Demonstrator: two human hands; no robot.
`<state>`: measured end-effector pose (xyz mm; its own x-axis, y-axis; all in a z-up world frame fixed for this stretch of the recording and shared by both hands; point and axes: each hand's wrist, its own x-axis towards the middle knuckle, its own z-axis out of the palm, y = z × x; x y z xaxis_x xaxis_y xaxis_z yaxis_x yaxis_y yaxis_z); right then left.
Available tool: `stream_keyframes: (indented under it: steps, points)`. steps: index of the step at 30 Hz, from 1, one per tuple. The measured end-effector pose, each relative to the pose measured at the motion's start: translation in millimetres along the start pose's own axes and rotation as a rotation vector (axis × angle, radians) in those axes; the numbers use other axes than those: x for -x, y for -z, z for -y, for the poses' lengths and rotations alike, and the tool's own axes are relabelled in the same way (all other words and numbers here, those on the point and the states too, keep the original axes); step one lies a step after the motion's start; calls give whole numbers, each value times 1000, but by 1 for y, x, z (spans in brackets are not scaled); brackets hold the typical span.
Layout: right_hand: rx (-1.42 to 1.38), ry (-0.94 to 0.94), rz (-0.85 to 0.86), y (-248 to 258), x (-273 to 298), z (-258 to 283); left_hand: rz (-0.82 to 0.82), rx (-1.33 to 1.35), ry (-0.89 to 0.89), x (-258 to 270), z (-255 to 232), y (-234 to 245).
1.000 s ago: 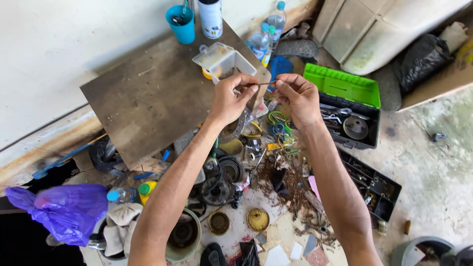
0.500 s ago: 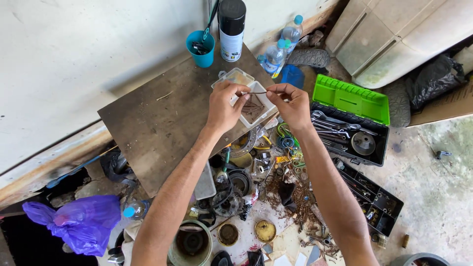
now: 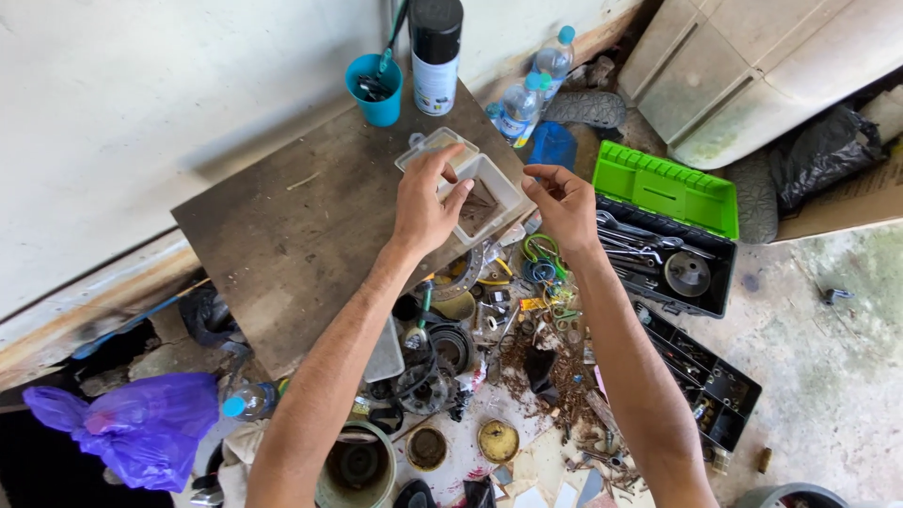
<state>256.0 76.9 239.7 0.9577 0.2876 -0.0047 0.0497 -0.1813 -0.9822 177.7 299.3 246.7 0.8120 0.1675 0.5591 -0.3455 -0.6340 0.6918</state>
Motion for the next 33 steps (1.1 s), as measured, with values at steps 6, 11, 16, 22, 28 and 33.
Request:
stream_keyframes:
  steps: [6,11,16,22,28,33]
  points:
    - [-71,56,-45,46,15,-21,84,-15,-62,4,-51,-25]
    - [-15,109,-124,101,53,-22,125,3,-176,15,-84,-71]
    - [-10,98,-203,152,103,-21,156,57,-192,39,-122,-116]
    - [-18,99,-280,209,174,-35,197,93,-228,75,-171,-164]
    - [-1,62,-337,258,241,-49,165,123,-324,110,-207,-212]
    - [-28,106,-366,289,278,-69,307,142,-259,134,-230,-242]
